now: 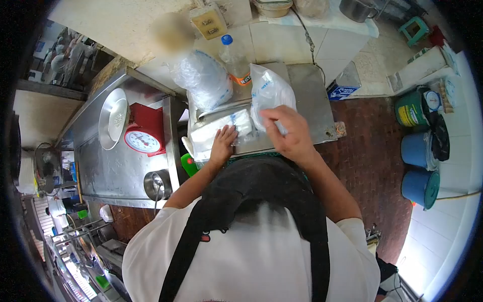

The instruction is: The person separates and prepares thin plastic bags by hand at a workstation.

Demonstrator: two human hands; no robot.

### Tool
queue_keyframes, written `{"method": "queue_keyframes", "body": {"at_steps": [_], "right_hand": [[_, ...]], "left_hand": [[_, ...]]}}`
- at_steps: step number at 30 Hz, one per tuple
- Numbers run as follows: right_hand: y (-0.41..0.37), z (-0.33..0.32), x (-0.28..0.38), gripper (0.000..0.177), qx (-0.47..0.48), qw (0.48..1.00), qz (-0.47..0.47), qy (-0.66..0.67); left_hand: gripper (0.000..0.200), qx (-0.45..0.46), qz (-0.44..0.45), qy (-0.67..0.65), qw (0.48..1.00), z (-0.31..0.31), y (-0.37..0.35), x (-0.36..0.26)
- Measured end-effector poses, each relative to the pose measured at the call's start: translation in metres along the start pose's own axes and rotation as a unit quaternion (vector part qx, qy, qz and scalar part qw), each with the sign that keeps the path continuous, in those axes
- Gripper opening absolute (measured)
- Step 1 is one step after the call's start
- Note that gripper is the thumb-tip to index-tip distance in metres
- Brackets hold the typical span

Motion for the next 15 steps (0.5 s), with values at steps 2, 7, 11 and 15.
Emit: {"method": "queue_keyframes", "body": {"at_steps": [2,7,11,15], "right_hand": [[0.010,0.015,0.011,0.037,0.063,0.998,0.008,0.021],[0.034,0.067,0.001,0.031,-0.023,0.982,-0.149,-0.110],[0.050,0.081,-0.008,0.032,0.071,0.997,0.038,-0.008],[0.061,0.070,0.007,0.021,0.066,0.981,0.162,0.087]], "left_hand": [[0.027,0.011,-0.103,-0.103,0.989,-0.003,-0.002,0.018],[0.019,0.042,-0.248,-0.505,0.826,-0.120,0.027,-0.005],[0.035,0.064,-0.243,-0.667,0.701,-0.165,0.037,-0.030],[0.038,0.095,-0.206,-0.502,0.835,-0.176,0.053,-0.059]]}}
Point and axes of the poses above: each hand's wrist, its own y-axis towards the middle knuckle, its own z-axis out of the palm, x = y × z, the point moved 2 cm from there along y, towards the middle knuckle, and after that the axes turned 1 degree about -z, right-handed, at the moved point
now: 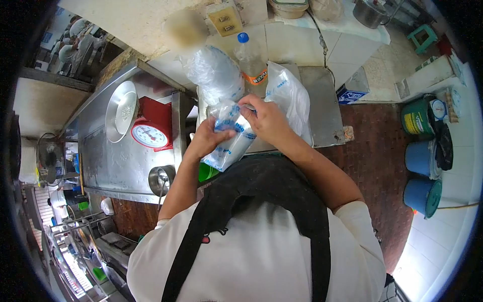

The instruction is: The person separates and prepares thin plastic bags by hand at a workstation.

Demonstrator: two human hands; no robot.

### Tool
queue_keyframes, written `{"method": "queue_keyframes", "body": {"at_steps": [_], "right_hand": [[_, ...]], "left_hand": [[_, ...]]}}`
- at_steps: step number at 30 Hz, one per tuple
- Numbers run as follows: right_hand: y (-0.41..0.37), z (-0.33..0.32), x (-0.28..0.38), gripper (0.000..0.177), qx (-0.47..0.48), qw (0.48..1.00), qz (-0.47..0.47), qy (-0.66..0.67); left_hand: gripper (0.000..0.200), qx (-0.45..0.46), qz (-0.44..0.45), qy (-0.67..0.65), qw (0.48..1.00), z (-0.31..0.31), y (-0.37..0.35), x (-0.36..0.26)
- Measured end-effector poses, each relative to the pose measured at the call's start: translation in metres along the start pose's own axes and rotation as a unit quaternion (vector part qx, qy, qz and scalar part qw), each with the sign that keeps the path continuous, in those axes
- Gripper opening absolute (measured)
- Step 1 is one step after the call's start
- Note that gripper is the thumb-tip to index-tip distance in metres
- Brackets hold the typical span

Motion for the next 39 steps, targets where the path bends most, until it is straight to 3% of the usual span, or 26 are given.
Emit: {"method": "queue_keyframes", "body": {"at_steps": [3,6,9,12,13,15,18,30,39], "right_hand": [[-0.008,-0.008,0.015,0.010,-0.104,0.932,-0.320,-0.136],[-0.016,-0.020,0.030,0.008,0.028,0.881,-0.423,-0.213],[-0.018,-0.018,0.012,0.012,0.095,0.920,-0.320,-0.205],[-0.016,-0.027,0.008,0.012,0.020,0.968,-0.189,-0.163],[-0.016,-0.029,0.010,0.012,-0.005,0.960,-0.215,-0.182],[-0.015,-0.028,0.015,0.014,-0.053,0.938,-0.263,-0.218],[-0.015,-0.024,0.017,0.014,-0.040,0.917,-0.300,-0.260],[-0.014,-0.016,0.012,0.019,-0.101,0.916,-0.319,-0.220],[-0.015,-0.016,0.008,0.010,-0.084,0.925,-0.283,-0.239]], "left_hand": [[0.028,-0.089,-0.036,0.051,0.994,0.009,0.007,-0.004],[0.018,-0.071,-0.038,0.079,0.994,0.003,0.013,0.010],[0.019,-0.028,0.062,0.012,0.998,0.013,0.016,0.014],[0.019,-0.029,0.041,0.008,0.999,0.019,0.015,0.023],[0.020,-0.011,0.008,0.027,1.000,0.020,0.013,0.021],[0.020,-0.010,0.030,0.002,0.999,0.023,0.014,0.028],[0.021,-0.014,0.050,-0.017,0.999,0.028,0.013,0.026],[0.020,-0.003,0.025,-0.062,0.998,0.033,0.013,0.019],[0.021,-0.016,0.039,-0.083,0.996,0.043,0.009,0.006]]}}
Point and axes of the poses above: each hand's wrist, its own y-axis towards the middle knuckle, its own z-axis out of the palm, x = y × z, the point moved 2 cm from there along y, towards the middle knuckle, and after that the axes turned 1 degree about -z, right-handed, at the moved point
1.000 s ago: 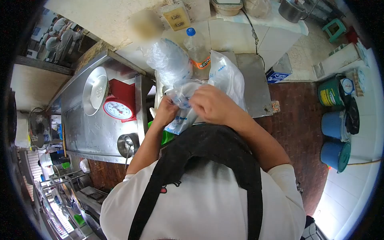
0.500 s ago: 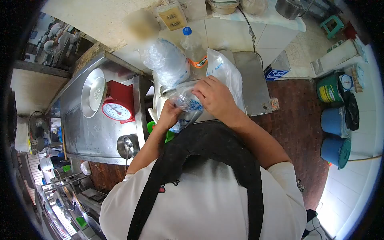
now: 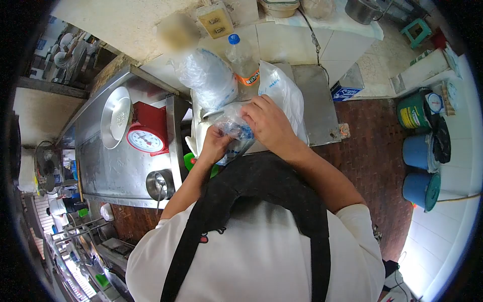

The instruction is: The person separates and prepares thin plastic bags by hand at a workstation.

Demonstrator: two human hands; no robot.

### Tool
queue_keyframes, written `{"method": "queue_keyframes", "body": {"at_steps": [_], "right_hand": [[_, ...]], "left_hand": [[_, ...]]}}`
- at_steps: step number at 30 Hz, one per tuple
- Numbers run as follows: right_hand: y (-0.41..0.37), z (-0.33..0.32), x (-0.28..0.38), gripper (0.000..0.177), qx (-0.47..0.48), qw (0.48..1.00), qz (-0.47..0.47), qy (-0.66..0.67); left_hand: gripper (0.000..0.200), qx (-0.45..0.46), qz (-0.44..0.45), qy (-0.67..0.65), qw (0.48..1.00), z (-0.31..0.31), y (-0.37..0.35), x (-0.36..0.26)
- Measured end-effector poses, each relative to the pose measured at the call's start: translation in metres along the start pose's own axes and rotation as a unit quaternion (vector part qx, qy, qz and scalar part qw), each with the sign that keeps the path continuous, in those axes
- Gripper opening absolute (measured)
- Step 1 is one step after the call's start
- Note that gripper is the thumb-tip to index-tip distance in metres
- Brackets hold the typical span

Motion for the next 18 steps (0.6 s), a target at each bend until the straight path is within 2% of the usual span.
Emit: {"method": "queue_keyframes", "body": {"at_steps": [3,7,10,12,13,16,18], "right_hand": [[-0.002,0.002,-0.004,0.009,-0.001,1.000,0.005,0.008],[0.005,-0.007,0.005,0.010,-0.030,0.997,-0.063,-0.024],[0.008,-0.012,0.010,0.010,-0.012,0.996,-0.086,-0.032],[0.009,-0.011,0.009,0.009,0.022,0.997,-0.075,-0.023],[0.009,-0.013,0.009,0.009,0.009,0.996,-0.081,-0.032],[0.017,-0.022,0.014,0.009,-0.026,0.993,-0.106,-0.049],[0.021,-0.032,0.023,0.008,-0.043,0.990,-0.123,-0.049]], "left_hand": [[0.023,-0.005,0.009,0.011,1.000,0.001,0.000,-0.001],[0.028,0.004,-0.008,-0.004,1.000,-0.004,0.007,0.006],[0.029,-0.034,0.016,0.122,0.992,-0.002,0.009,0.003],[0.038,-0.037,0.020,0.201,0.979,-0.001,0.008,-0.002],[0.042,-0.039,0.023,0.240,0.970,-0.001,0.008,-0.003],[0.059,-0.061,0.118,0.209,0.969,0.000,0.009,-0.009],[0.061,-0.052,0.083,0.181,0.979,-0.008,0.007,-0.005]]}}
Point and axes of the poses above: each hand's wrist, its own y-axis towards the middle knuckle, its own z-axis out of the palm, x = y × z, the point moved 2 cm from there along y, towards the middle knuckle, and after that the axes turned 1 degree about -z, right-handed, at the moved point
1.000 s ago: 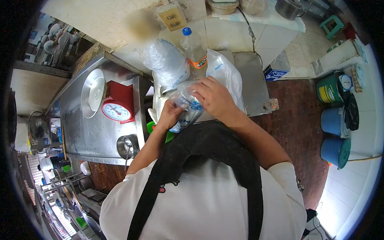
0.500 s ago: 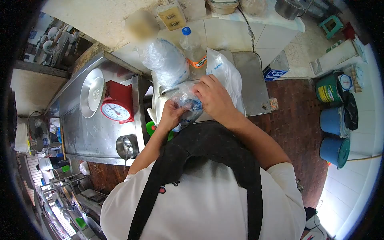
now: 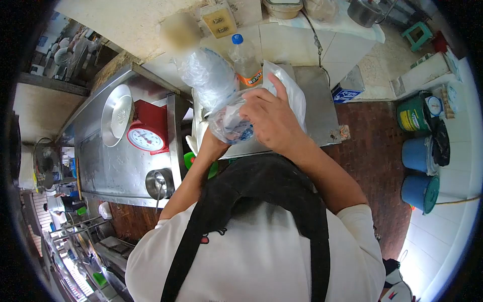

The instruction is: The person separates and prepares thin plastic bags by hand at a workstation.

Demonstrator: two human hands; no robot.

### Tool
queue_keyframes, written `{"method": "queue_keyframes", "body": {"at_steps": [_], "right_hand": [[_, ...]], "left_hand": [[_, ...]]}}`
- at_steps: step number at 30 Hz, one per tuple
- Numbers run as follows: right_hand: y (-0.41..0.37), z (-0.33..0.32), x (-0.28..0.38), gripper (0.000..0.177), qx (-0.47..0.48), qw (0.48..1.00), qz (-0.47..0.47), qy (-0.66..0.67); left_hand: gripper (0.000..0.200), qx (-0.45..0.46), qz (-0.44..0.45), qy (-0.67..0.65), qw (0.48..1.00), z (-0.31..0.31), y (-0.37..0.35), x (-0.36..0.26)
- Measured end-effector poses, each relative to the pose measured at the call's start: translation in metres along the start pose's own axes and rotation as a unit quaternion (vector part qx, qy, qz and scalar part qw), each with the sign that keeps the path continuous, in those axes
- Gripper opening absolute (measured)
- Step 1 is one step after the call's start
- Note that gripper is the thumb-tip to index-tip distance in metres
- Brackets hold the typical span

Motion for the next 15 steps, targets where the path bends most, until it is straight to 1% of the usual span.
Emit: {"method": "queue_keyframes", "body": {"at_steps": [1,3,4,6,7,8,9,11,12,13,14,15], "right_hand": [[0.000,0.000,-0.003,0.008,0.017,1.000,0.020,0.017],[0.003,0.002,-0.013,0.007,0.051,0.996,0.058,0.050],[0.010,-0.009,-0.008,0.009,0.004,0.997,0.037,0.062],[0.024,-0.034,0.011,0.014,-0.088,0.992,0.003,0.095],[0.024,-0.031,0.010,0.019,-0.069,0.991,0.027,0.114],[0.025,-0.026,0.008,0.024,-0.050,0.989,0.048,0.130],[0.024,-0.021,0.006,0.028,-0.030,0.986,0.071,0.147],[0.019,-0.013,0.006,0.029,0.047,0.971,0.161,0.169],[0.013,-0.006,0.000,0.028,0.084,0.968,0.168,0.164],[0.006,0.001,-0.006,0.028,0.121,0.964,0.174,0.158],[-0.005,0.010,-0.027,0.027,0.154,0.969,0.140,0.134],[-0.003,0.012,-0.032,0.026,0.185,0.971,0.107,0.110]], "left_hand": [[0.062,0.007,-0.015,-0.015,1.000,-0.002,0.000,0.002],[0.065,0.004,-0.013,0.015,1.000,-0.002,-0.003,0.001],[0.067,0.000,-0.010,0.031,0.999,-0.004,-0.001,-0.001],[0.062,0.041,-0.075,0.009,0.996,-0.005,-0.004,-0.008],[0.059,0.063,-0.104,-0.001,0.993,-0.005,-0.004,-0.012],[0.044,0.036,-0.077,0.025,0.996,-0.002,-0.006,-0.012],[0.041,0.036,-0.082,-0.017,0.996,0.000,-0.006,0.000],[0.036,0.033,-0.089,-0.102,0.990,0.004,-0.002,0.033],[0.032,0.020,-0.095,-0.181,0.979,0.006,-0.001,0.038],[0.033,0.025,-0.104,-0.170,0.980,0.005,-0.002,0.046],[0.034,0.030,-0.112,-0.158,0.981,0.000,-0.002,0.056],[0.035,0.036,-0.121,-0.144,0.981,-0.008,-0.003,0.058]]}}
Point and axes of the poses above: each hand's wrist, its own y-axis towards the middle knuckle, its own z-axis out of the palm, x = y × z, the point moved 2 cm from there along y, towards the middle knuckle, and after that the axes turned 1 degree about -z, right-handed, at the moved point
